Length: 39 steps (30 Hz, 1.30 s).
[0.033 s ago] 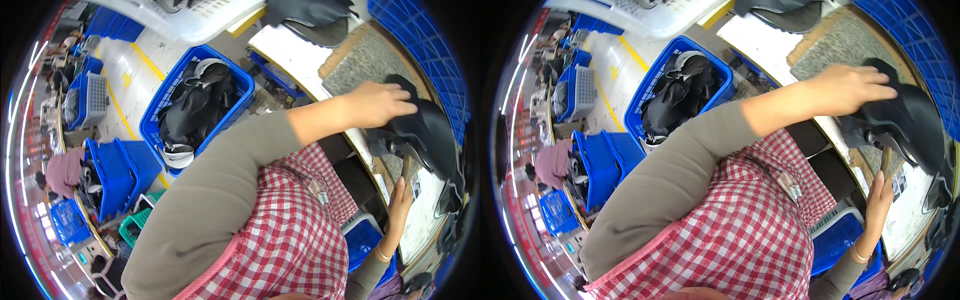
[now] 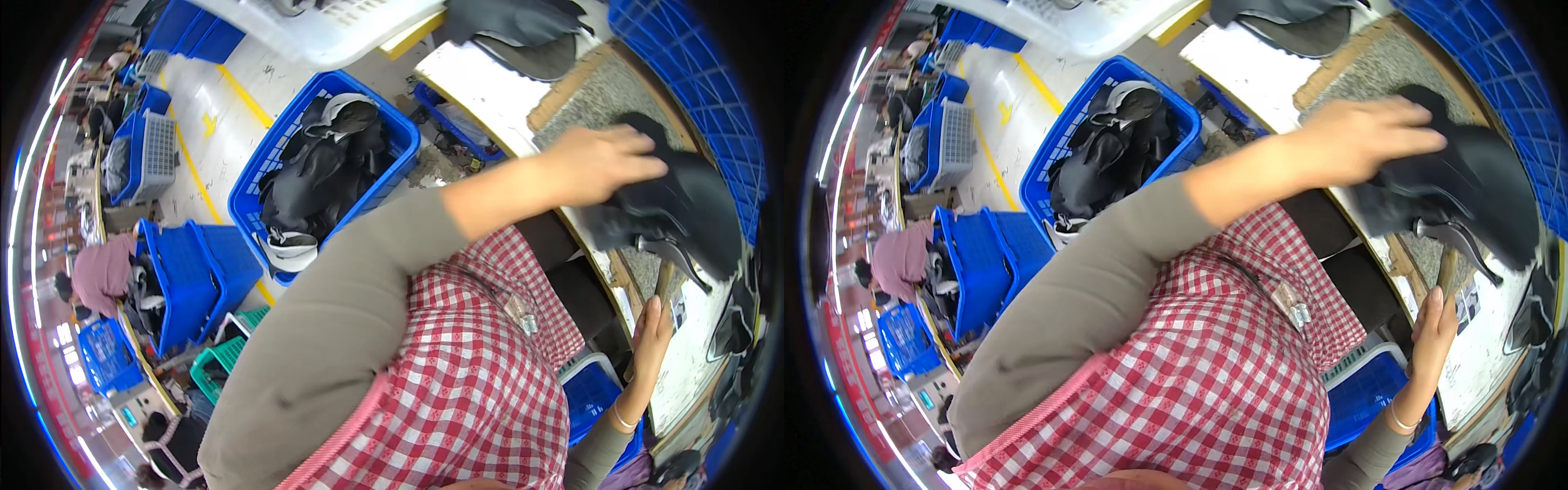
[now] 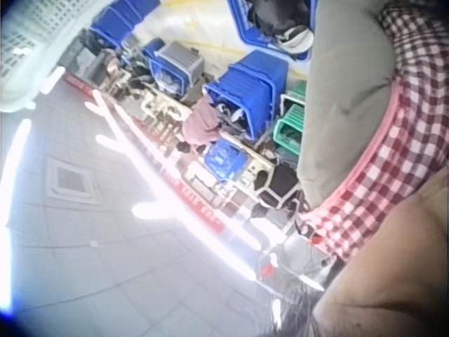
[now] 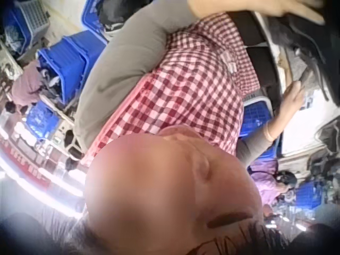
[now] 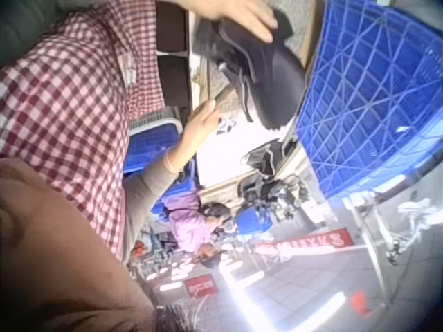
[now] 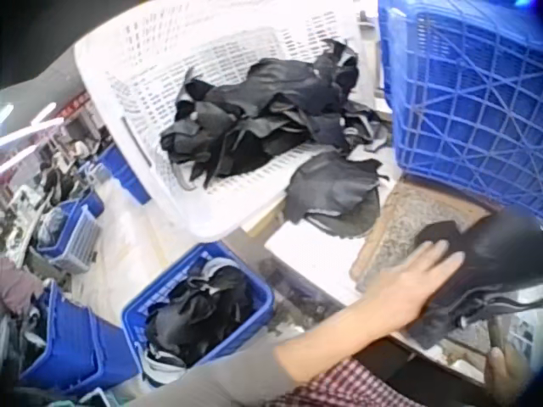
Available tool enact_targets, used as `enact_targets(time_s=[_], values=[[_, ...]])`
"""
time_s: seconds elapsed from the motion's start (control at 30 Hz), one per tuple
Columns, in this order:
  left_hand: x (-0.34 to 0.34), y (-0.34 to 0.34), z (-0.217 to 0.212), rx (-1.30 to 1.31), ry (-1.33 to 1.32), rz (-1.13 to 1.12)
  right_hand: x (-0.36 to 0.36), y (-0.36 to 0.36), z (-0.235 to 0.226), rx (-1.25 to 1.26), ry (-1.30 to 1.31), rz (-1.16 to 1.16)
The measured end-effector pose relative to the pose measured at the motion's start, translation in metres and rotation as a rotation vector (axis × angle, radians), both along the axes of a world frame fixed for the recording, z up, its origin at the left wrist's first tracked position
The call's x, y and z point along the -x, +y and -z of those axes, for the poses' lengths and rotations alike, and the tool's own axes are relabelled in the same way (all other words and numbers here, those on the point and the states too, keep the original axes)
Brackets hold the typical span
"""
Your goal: The person repeatedly hammers the edges of black shoe uppers on a workbench, then uses a pointed tool to press and shape the edges. Finished pieces are placed into a blue basket. The person handles multiple shoe uppers one at a time.
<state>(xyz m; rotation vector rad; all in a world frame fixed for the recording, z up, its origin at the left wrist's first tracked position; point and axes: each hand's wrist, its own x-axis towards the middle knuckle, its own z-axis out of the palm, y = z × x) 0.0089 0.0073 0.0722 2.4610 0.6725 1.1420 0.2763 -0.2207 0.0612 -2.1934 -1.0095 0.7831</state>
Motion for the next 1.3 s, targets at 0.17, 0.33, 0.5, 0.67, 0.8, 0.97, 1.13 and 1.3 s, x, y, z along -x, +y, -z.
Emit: enact_targets(time_s=[0.17, 0.33, 0.5, 0.67, 0.8, 0.97, 1.13, 1.3], values=[[0.263, -0.054, 0.045, -0.058, 0.239, -0.49, 0.015, -0.006, -0.014, -0.155, -0.019, -0.079], [0.38, -0.134, 0.154, 0.321, 0.662, -1.148, 0.02, 0.023, 0.007, -0.224, -0.143, -0.059], [0.313, -0.057, 0.193, 0.675, 0.348, -0.575, -0.003, 0.025, 0.025, -0.278, -0.182, 0.028], [0.209, 0.122, 0.082, 0.246, -0.025, -0.529, -0.049, -0.019, 0.028, -0.242, -0.407, 0.199], [0.112, 0.258, 0.031, -0.131, 0.118, -0.392, -0.065, -0.017, 0.034, -0.243, -0.501, 0.253], [0.051, 0.342, 0.035, 0.107, 0.562, -0.592, -0.068, 0.024, 0.037, -0.375, -0.511, 0.186], [0.075, 0.298, -0.021, 0.518, 0.12, -0.374, -0.133, 0.014, 0.03, -0.27, -0.403, 0.309], [0.1, 0.23, -0.117, 0.788, -0.313, -0.023, -0.177, -0.001, 0.039, -0.387, -1.195, 0.261]])
